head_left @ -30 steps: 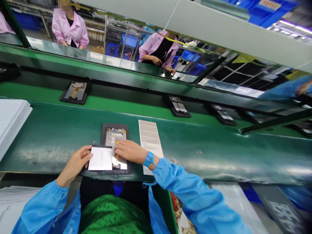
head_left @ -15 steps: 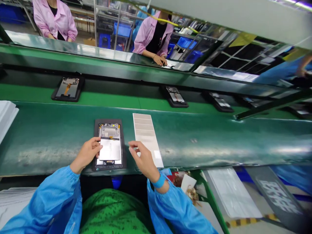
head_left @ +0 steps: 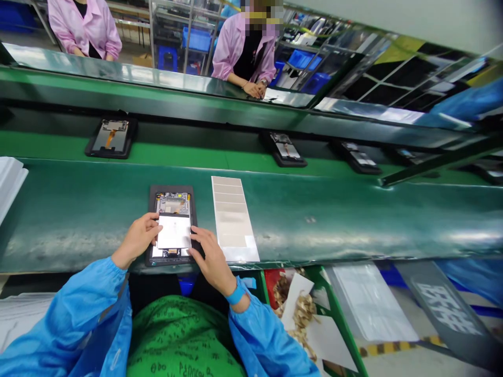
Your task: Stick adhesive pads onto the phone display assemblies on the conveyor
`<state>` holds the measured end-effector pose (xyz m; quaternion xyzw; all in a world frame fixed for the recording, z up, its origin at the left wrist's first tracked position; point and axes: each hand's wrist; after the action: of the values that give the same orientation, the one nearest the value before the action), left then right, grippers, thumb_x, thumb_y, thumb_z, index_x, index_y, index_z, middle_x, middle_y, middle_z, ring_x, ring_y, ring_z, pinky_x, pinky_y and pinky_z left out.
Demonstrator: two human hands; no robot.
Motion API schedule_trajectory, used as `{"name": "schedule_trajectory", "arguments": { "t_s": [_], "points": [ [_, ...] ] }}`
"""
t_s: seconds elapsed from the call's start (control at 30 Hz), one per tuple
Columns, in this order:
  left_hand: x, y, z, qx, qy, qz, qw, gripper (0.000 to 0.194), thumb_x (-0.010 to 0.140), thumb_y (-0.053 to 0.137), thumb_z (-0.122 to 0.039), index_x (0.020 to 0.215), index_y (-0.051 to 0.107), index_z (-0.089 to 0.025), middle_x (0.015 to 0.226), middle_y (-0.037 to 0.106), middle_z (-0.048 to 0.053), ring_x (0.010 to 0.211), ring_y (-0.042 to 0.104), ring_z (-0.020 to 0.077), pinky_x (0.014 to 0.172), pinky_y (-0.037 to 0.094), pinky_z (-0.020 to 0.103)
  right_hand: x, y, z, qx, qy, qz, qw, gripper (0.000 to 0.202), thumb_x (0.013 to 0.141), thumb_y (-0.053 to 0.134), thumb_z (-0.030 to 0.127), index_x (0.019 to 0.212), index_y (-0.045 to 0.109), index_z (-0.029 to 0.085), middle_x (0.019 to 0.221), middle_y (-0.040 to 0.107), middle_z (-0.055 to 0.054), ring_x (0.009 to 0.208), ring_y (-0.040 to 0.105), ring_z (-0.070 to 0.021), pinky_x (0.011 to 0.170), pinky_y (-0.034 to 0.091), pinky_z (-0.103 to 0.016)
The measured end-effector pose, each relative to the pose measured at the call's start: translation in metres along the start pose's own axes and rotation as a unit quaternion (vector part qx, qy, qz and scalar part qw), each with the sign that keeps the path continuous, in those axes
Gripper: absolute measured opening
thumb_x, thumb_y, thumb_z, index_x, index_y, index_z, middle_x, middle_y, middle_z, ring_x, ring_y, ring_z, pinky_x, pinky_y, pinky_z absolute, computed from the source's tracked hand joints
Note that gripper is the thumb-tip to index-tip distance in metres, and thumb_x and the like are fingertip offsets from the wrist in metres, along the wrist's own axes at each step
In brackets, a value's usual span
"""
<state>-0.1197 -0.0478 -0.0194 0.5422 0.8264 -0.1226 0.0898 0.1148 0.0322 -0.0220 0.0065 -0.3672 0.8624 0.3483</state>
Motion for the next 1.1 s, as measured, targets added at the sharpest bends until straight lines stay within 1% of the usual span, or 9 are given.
{"name": "schedule_trajectory", "arguments": {
  "t_s": [0.2,0.37,0.73,0.9,1.0,1.1],
  "points": [
    [-0.001,0.001,-0.005,0.026,0.007,-0.006,1.0,0.051,0.077,0.066,-0.039,0.116,0.054,-0.01,0.064,0.058,-0.005,0.05,0.053,0.0119,0.05,0.042,0.026,0.001,0.0,-0.005,0.002,0.005,0.01,1.0,0.035,0.095,0.056,0.013,0.128,0.053,0.023,0.142,0.054,-0.011,0.132,0.046,-0.0274,0.108,0.045,-0.054],
    [-0.001,0.002,-0.01,0.019,-0.002,-0.012,1.0,0.05,0.073,0.068,-0.04,0.113,0.056,-0.011,0.065,0.059,-0.004,0.048,0.052,0.0116,0.048,0.042,0.025,0.005,0.0,-0.004,-0.005,-0.003,0.023,1.0,0.038,0.094,0.058,0.012,0.129,0.053,0.024,0.143,0.054,-0.011,0.131,0.046,-0.0282,0.108,0.045,-0.055],
    [0.002,0.001,-0.002,0.018,0.009,-0.019,1.0,0.047,0.073,0.069,-0.038,0.111,0.057,-0.014,0.067,0.06,-0.004,0.048,0.054,0.011,0.045,0.042,0.024,0.008,0.001,-0.004,-0.048,-0.016,0.044,0.998,0.049,0.092,0.061,0.014,0.138,0.049,0.025,0.142,0.055,-0.012,0.127,0.048,-0.0291,0.105,0.048,-0.056],
    [0.003,0.0,-0.001,0.024,0.008,-0.015,1.0,0.046,0.071,0.069,-0.039,0.109,0.056,-0.015,0.069,0.059,-0.003,0.051,0.056,0.0129,0.044,0.045,0.025,0.01,0.003,-0.003,-0.087,-0.028,0.046,0.995,0.042,0.093,0.059,0.013,0.134,0.056,0.025,0.141,0.055,-0.011,0.123,0.049,-0.0296,0.102,0.05,-0.055],
    [0.003,-0.001,-0.001,0.043,0.013,-0.009,0.999,0.041,0.073,0.068,-0.037,0.106,0.057,-0.016,0.071,0.06,-0.002,0.054,0.059,0.015,0.045,0.048,0.027,0.011,0.004,-0.002,-0.112,-0.032,0.05,0.992,0.036,0.094,0.058,0.013,0.128,0.061,0.024,0.141,0.055,-0.01,0.121,0.05,-0.0295,0.1,0.052,-0.053],
    [0.003,-0.003,-0.001,0.082,0.016,0.0,0.997,0.034,0.076,0.066,-0.036,0.104,0.059,-0.017,0.072,0.061,-0.001,0.053,0.061,0.0166,0.048,0.049,0.029,0.012,0.004,0.0,-0.134,-0.038,0.053,0.989,0.034,0.095,0.057,0.014,0.126,0.063,0.024,0.141,0.056,-0.011,0.121,0.05,-0.0297,0.098,0.053,-0.053]
  ]
}}
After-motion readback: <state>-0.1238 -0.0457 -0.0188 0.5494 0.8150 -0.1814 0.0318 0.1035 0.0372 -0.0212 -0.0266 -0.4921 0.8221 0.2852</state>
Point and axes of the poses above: each hand's wrist, its own x-axis towards the middle knuckle, its own y-axis out of the palm, z = x × y
